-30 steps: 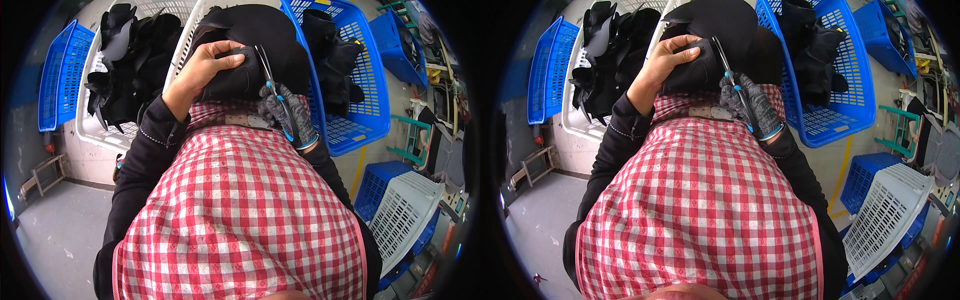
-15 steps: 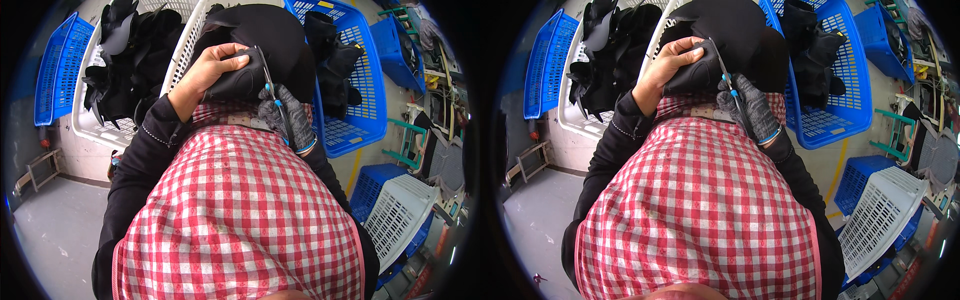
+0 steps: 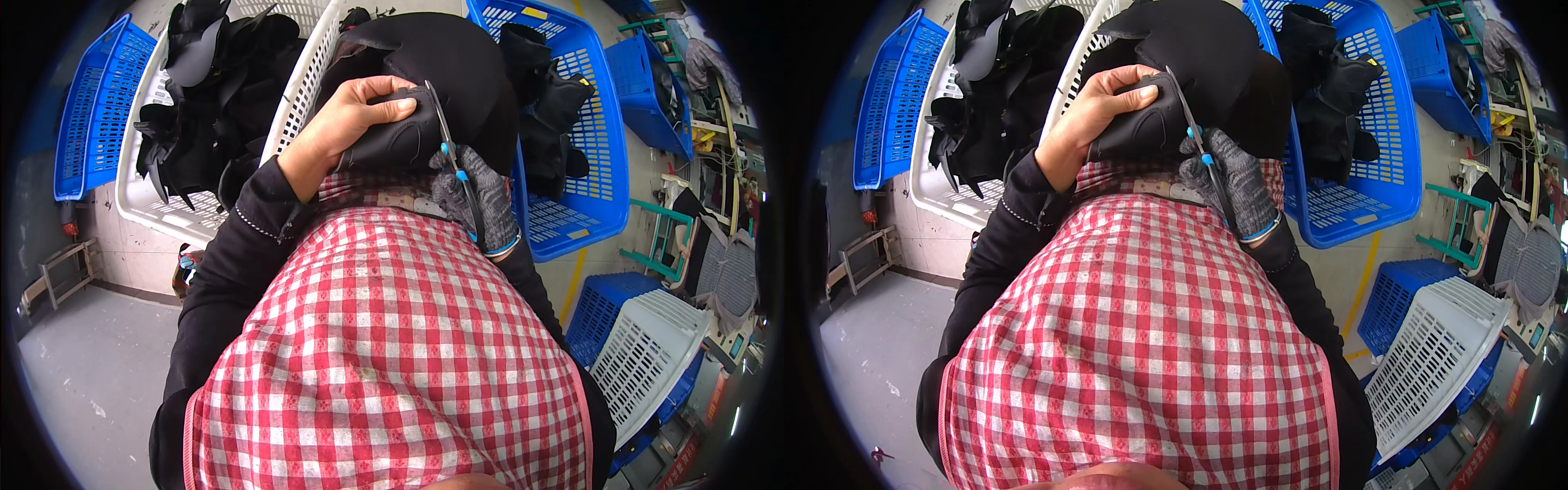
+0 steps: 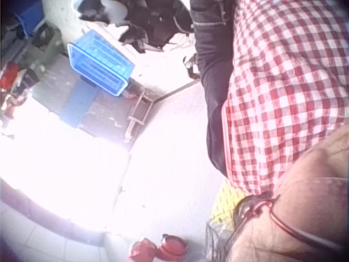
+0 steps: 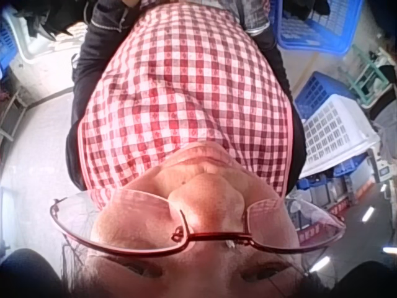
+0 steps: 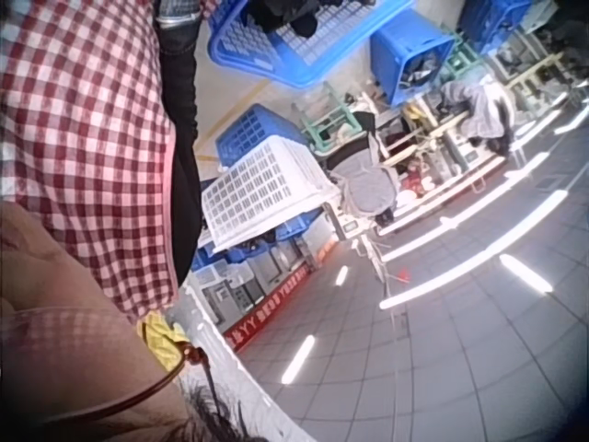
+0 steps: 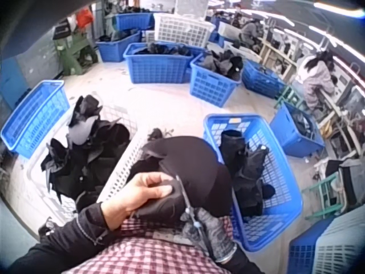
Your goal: The person uses scissors to trim excess material from black shoe parts. They repeatedly pick up parts from a white basket, cut along the edges, and place the trimmed pieces into a blue basket.
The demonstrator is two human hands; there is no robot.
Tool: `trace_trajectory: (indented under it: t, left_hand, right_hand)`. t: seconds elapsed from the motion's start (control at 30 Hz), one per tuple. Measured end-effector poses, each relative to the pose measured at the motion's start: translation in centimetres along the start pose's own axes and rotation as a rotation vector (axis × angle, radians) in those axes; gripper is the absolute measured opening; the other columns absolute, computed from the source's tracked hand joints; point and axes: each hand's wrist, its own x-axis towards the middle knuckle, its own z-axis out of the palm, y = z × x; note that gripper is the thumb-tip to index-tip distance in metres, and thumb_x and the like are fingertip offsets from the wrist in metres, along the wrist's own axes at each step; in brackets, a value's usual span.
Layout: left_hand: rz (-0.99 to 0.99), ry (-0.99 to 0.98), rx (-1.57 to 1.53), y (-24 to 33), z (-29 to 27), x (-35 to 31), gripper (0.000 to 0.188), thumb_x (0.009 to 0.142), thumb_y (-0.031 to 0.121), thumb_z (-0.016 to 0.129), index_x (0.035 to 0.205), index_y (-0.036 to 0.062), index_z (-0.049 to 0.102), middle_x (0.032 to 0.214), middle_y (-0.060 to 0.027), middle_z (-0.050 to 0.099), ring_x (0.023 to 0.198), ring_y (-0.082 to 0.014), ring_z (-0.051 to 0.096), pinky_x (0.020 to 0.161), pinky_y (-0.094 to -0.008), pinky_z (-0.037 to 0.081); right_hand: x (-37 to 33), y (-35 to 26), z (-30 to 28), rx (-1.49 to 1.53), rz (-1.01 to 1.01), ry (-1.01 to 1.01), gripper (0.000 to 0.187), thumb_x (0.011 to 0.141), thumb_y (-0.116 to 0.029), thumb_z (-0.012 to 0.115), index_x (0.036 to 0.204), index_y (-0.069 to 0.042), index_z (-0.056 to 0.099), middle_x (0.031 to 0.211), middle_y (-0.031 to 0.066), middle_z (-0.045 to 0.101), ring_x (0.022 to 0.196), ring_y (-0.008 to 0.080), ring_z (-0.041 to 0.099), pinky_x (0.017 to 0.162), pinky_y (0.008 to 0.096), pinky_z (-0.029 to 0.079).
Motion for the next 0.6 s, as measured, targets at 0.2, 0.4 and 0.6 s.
trace_trajectory:
  t: [0.2,0.4,0.6]
  left_hand:
    - [0.012,0.027,0.065,0.5,0.4,-0.2,0.022,0.096,0.008,0.074,0.116,-0.0006,0.072,0.099,-0.0048,0.076,0.083,-0.0088,0.072,0.079,-0.022,0.06]
    - [0.005,0.03,0.129,0.6,0.2,-0.3,0.022,0.096,0.009,0.074,0.115,-0.0014,0.072,0.1,-0.0043,0.075,0.086,-0.0087,0.071,0.082,-0.0219,0.059]
    - [0.07,-0.002,0.374,3.8,1.5,-0.5,0.022,0.092,0.009,0.077,0.111,-0.0023,0.074,0.099,-0.0032,0.075,0.087,-0.0077,0.07,0.085,-0.0223,0.057]
  right_hand:
    - [0.2,0.5,-0.4,0.256,0.064,0.012,0.031,0.109,-0.028,0.051,0.117,-0.002,0.064,0.082,0.0003,0.06,0.065,0.0061,0.055,0.058,0.0204,0.044]
    - [0.2,0.5,-0.9,0.352,0.001,-0.152,0.025,0.107,-0.018,0.055,0.124,-0.002,0.063,0.099,0.0053,0.067,0.079,0.0085,0.065,0.071,0.0212,0.055]
    - [-1.4,-2.1,0.0,-0.322,-0.246,0.154,0.034,0.109,-0.03,0.052,0.121,-0.001,0.065,0.095,0.0078,0.07,0.068,0.0103,0.063,0.063,0.0234,0.053]
